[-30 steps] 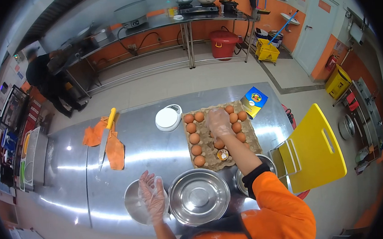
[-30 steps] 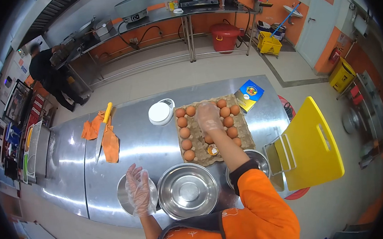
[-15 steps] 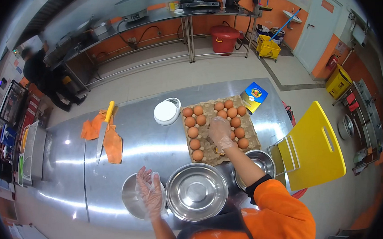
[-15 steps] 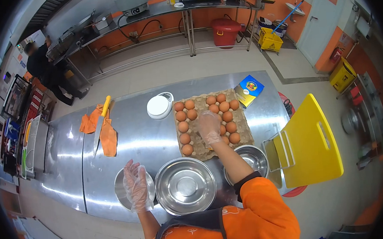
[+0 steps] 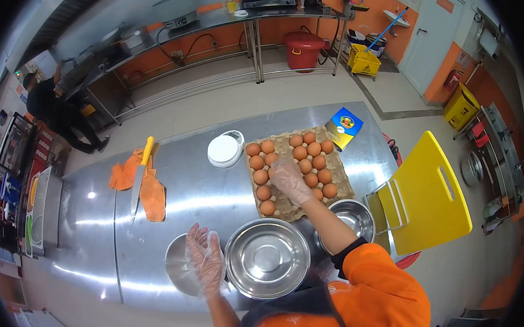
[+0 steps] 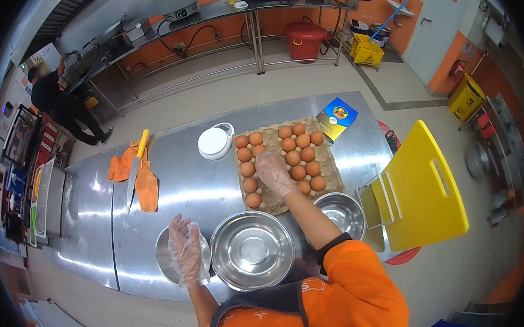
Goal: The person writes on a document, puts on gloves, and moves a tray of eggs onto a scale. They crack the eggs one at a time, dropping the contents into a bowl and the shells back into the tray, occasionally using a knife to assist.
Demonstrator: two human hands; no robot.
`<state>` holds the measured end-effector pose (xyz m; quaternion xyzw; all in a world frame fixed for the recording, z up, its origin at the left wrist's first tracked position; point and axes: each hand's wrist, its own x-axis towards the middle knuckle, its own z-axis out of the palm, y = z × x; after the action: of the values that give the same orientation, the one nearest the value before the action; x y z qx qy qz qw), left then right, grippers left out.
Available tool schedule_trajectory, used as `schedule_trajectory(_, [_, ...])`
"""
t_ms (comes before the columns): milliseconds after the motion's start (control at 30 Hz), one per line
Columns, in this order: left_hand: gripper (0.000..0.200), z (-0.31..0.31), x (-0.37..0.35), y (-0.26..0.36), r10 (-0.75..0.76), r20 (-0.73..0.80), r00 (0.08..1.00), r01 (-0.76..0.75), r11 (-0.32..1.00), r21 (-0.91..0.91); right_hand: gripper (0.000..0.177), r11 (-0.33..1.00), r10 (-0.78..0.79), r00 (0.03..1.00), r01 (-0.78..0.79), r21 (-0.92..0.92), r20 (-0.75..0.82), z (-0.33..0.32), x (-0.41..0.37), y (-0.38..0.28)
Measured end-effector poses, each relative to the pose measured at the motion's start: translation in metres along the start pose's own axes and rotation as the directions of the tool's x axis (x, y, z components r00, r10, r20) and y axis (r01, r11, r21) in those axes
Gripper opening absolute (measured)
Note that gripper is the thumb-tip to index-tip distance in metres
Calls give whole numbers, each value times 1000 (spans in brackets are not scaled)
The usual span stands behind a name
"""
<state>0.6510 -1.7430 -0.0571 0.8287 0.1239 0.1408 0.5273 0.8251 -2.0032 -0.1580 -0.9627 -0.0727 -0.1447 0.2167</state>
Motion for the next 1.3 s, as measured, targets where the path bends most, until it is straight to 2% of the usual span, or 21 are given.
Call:
schedule_trajectory(100, [49,-3,0,1,-4,-5,1000,4,1000,28,16,993,-110,994,109,48,22,-47,-13,-6])
schedule_trajectory(167, [52,-4,0,-3,-27,-4,1000,27,1000,-8,15,971,186,975,-164,-173,120,-60,-27,-8])
schedule_trajectory(200, [54,-4,0,-4,-44,5,999,44,998,-41,15,971,187,974,-164,-175,125,-50,-31,-2])
schedule_trajectory(267, [54,-2,1,-3,-47,19,999,47,998,-45,11,968,53,997,-37,-247,59,-29,-35,10])
schedule_trajectory(300, [54,-1,1,-2,-46,30,999,47,998,-49,11,967,57,997,-41,-250,59,-23,-39,10])
schedule_trajectory(367, [54,1,0,4,-38,44,998,39,999,-38,10,882,83,996,-59,-468,31,-18,-38,-5])
schedule_trajectory(467, [53,2,-2,10,-26,53,998,27,999,-19,10,863,101,993,-55,-502,65,-9,-29,-5])
schedule_trajectory(600, [51,-3,-4,6,-21,38,999,21,1000,-8,11,903,70,995,-34,-428,69,-17,-23,0])
schedule_trajectory(667, [51,-7,-5,6,-4,25,1000,4,1000,-10,12,951,77,997,-69,-303,16,-20,-23,2])
schedule_trajectory(700, [50,-8,-5,5,12,17,1000,-12,1000,-8,12,951,70,997,-62,-304,14,-19,-23,1])
schedule_trajectory(767, [49,-7,-4,2,16,-10,1000,-16,1000,-12,11,959,-22,994,-10,-282,-111,-21,-29,-5])
schedule_trajectory(800, [48,-6,-5,0,19,-27,999,-20,1000,-12,11,959,-17,994,-14,-285,-106,-20,-33,-10])
schedule_trajectory(867, [48,-4,-6,1,12,-14,1000,-12,1000,-16,11,988,-38,990,17,-153,-138,-12,-38,-24])
schedule_trajectory(933, [48,-3,-7,3,11,-4,1000,-11,1000,-20,10,985,-34,991,10,-173,-133,1,-45,-24])
schedule_trajectory(1000, [50,-4,-7,4,-28,46,999,28,1000,-8,9,999,-16,993,11,-45,-114,2,-47,-21])
schedule_trajectory(1100, [48,-7,-5,6,8,-16,1000,-8,1000,29,9,999,33,998,-33,2,-54,-48,-45,-13])
schedule_trajectory(1133, [48,-8,-5,5,3,-20,1000,-2,1000,30,9,1000,29,998,-29,4,-48,-59,-45,-5])
schedule_trajectory(1200, [48,-10,-3,1,8,-52,999,-6,999,41,11,908,307,952,-300,-293,-23,-74,-45,9])
schedule_trajectory(1300, [48,-8,-3,5,-15,-33,999,17,999,47,12,904,253,967,-236,-356,3,-56,-52,30])
